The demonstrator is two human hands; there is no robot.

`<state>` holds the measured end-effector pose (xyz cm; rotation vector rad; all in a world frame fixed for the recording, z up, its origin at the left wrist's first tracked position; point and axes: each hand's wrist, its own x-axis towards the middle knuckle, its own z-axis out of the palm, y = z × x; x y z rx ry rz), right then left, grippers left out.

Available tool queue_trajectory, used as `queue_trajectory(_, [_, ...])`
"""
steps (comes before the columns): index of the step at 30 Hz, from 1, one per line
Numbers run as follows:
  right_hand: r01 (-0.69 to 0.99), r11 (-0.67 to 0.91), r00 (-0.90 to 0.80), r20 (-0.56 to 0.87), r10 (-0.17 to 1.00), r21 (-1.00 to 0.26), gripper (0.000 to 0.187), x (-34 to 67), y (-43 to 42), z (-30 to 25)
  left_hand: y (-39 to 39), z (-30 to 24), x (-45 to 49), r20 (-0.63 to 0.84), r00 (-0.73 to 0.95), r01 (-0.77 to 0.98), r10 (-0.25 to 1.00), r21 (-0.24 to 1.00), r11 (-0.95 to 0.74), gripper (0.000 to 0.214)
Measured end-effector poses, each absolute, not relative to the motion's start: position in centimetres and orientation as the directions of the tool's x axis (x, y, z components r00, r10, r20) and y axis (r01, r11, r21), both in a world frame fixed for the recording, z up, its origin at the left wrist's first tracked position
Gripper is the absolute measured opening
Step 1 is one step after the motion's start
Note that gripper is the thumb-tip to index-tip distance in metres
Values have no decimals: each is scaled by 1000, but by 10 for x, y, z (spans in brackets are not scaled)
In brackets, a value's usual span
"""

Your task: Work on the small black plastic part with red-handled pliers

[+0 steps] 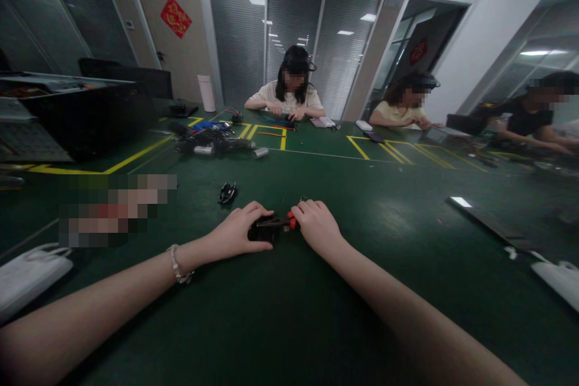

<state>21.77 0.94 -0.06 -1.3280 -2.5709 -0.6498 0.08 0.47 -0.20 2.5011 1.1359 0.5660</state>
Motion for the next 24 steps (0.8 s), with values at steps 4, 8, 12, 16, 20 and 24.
queue_trajectory(4, [802, 519, -596, 344, 725, 296, 21, 218, 10, 0, 5, -2, 1, 215, 599, 636, 771, 457, -621, 65])
queue_trajectory(8, [793, 518, -607, 361, 708, 319, 21, 218, 8, 1, 3, 0, 1, 217, 598, 636, 771, 457, -622, 64])
queue_trajectory(12, [788, 497, -614, 396, 683, 364, 23, 218, 5, 3, 2, 1, 1, 225, 594, 636, 773, 457, -622, 64])
queue_trajectory(16, [789, 494, -611, 394, 687, 365, 23, 218, 4, 4, 3, 0, 1, 236, 593, 634, 770, 453, -627, 65])
queue_trajectory(20, [800, 506, -597, 361, 716, 321, 24, 217, 6, 3, 4, -1, 1, 232, 602, 629, 764, 451, -633, 66])
queue_trajectory(24, [807, 518, -590, 346, 730, 284, 23, 217, 8, 1, 5, -3, 1, 245, 612, 618, 752, 444, -649, 66])
